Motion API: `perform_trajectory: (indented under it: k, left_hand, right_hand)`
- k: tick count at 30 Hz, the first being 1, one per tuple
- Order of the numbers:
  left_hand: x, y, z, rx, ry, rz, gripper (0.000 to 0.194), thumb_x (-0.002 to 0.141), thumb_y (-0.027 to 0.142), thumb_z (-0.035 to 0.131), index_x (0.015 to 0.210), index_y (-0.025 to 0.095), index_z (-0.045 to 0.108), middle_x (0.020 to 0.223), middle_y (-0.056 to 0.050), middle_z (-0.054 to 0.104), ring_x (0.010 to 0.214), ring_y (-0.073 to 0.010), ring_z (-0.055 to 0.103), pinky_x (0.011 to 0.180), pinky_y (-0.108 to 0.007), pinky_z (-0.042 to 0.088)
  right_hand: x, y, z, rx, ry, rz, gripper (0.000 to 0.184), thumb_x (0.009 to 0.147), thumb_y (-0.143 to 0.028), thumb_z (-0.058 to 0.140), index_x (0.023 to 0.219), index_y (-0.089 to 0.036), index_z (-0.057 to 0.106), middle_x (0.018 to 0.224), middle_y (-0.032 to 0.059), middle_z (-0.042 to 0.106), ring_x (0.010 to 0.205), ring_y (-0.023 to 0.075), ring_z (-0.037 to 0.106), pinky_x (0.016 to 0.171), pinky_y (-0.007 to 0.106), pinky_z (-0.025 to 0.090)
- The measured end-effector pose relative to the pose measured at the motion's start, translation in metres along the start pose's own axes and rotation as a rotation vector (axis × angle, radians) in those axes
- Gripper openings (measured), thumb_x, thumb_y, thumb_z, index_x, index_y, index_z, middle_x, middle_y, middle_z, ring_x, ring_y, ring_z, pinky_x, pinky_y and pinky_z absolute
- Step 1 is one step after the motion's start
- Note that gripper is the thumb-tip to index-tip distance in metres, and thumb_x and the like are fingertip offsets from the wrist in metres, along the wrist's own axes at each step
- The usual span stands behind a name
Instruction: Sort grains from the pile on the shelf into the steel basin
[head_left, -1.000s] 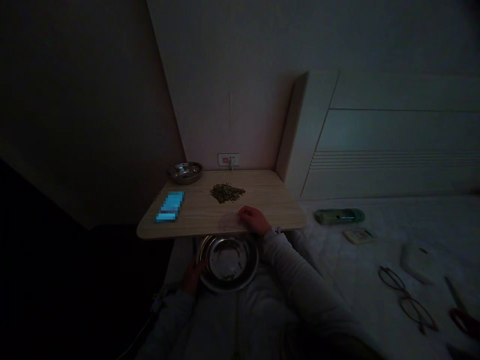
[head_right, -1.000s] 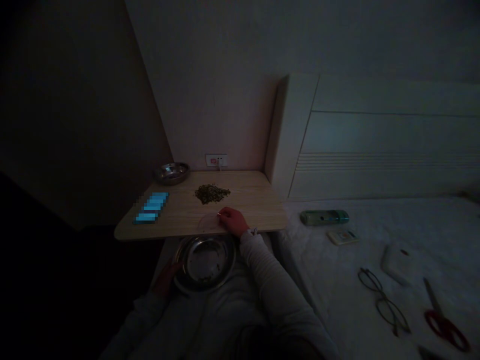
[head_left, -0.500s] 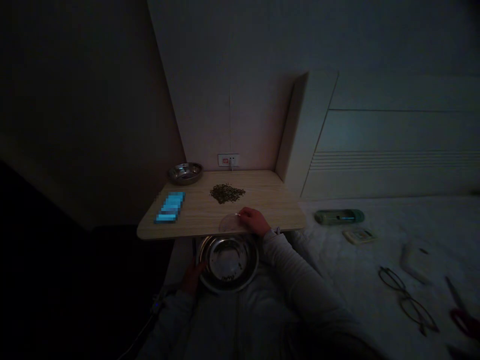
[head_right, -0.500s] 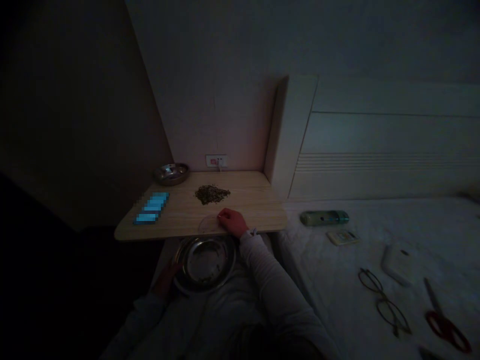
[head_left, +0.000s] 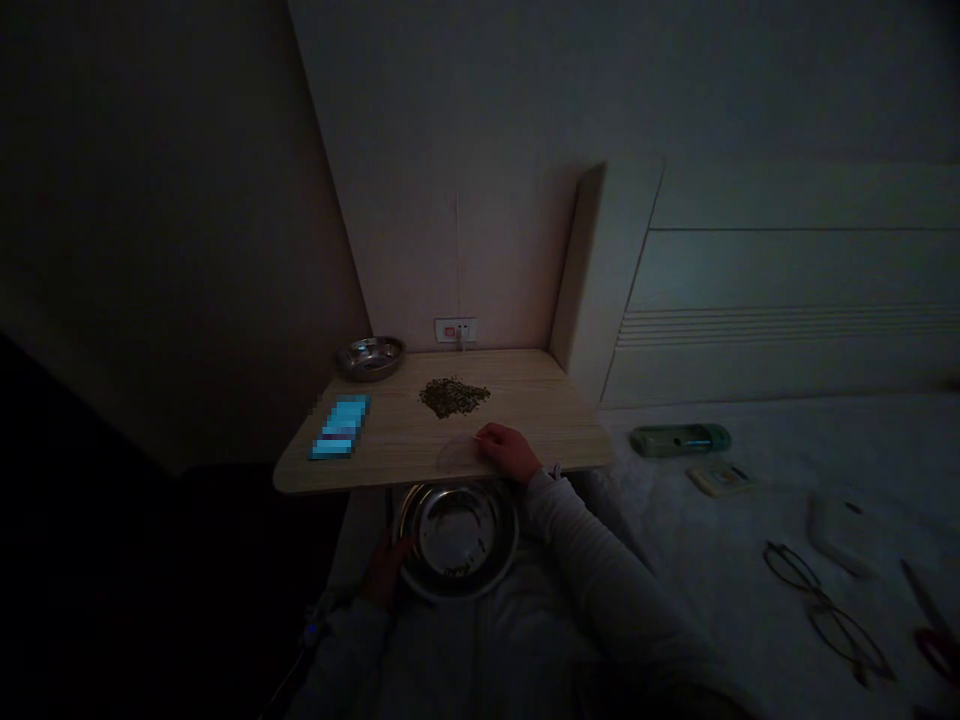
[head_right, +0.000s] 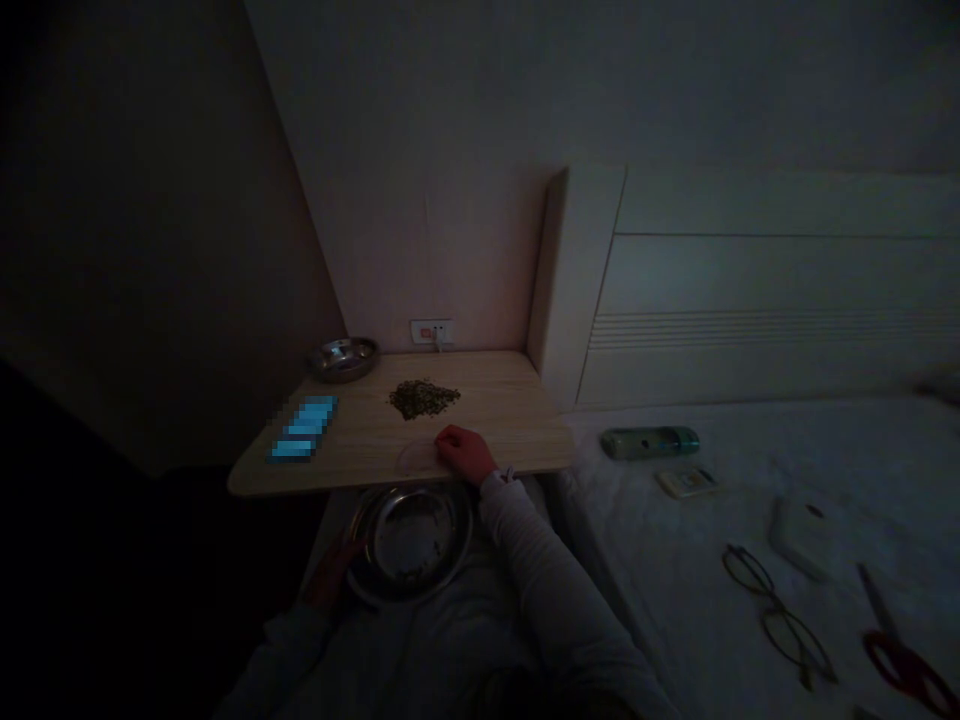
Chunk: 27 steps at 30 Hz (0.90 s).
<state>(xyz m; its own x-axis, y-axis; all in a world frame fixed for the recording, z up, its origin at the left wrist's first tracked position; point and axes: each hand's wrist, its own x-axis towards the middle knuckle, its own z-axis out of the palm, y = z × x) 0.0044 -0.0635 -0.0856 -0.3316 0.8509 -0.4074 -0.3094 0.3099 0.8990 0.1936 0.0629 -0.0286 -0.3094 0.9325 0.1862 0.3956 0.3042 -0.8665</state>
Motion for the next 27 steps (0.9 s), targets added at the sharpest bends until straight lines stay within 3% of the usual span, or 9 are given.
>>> perform_trajectory:
  k: [8,14,22,27]
  left_hand:
    - [0.0048,-0.0031,-0.0046,0.021,-0.023,0.008,0.027,0.054,0.021,0.062,0.08,0.017,0.06,0.089,-0.008,0.065,0.093,-0.0246,0.054,0.082,-0.035,0.039]
    - [0.0018,-0.0003,-0.0041,-0.058,-0.092,-0.037,0.026,0.056,0.02,0.06,0.082,0.017,0.058,0.077,-0.006,0.067,0.084,-0.0228,0.059,0.078,-0.035,0.042]
    - [0.0003,-0.0006,-0.0035,0.039,-0.042,0.029,0.02,0.056,0.022,0.059,0.075,0.018,0.06,0.084,-0.007,0.066,0.091,-0.0235,0.055,0.078,-0.033,0.042]
    - [-0.0025,0.0037,-0.0012,0.026,-0.025,-0.024,0.022,0.058,0.022,0.059,0.079,0.019,0.059,0.08,-0.006,0.066,0.087,-0.0236,0.057,0.078,-0.034,0.042]
  right_hand:
    - [0.0001,0.0001,-0.0007,0.014,-0.022,0.006,0.013,0.065,-0.023,0.044,0.07,-0.017,0.054,0.058,-0.0026,0.056,0.056,0.0091,0.049,0.055,0.019,0.035]
    - [-0.0006,-0.0007,-0.0008,0.01,-0.002,0.0,0.013,0.065,-0.024,0.045,0.069,-0.017,0.055,0.057,-0.0028,0.056,0.056,0.0091,0.048,0.054,0.019,0.034]
    - [-0.0013,-0.0014,-0.0019,0.006,-0.02,0.005,0.014,0.065,-0.025,0.044,0.07,-0.017,0.055,0.057,-0.0029,0.056,0.056,0.0087,0.048,0.053,0.019,0.034]
    - [-0.0012,-0.0011,-0.0014,0.012,-0.017,0.011,0.013,0.065,-0.024,0.045,0.07,-0.017,0.055,0.058,-0.0031,0.056,0.055,0.0083,0.047,0.053,0.018,0.034]
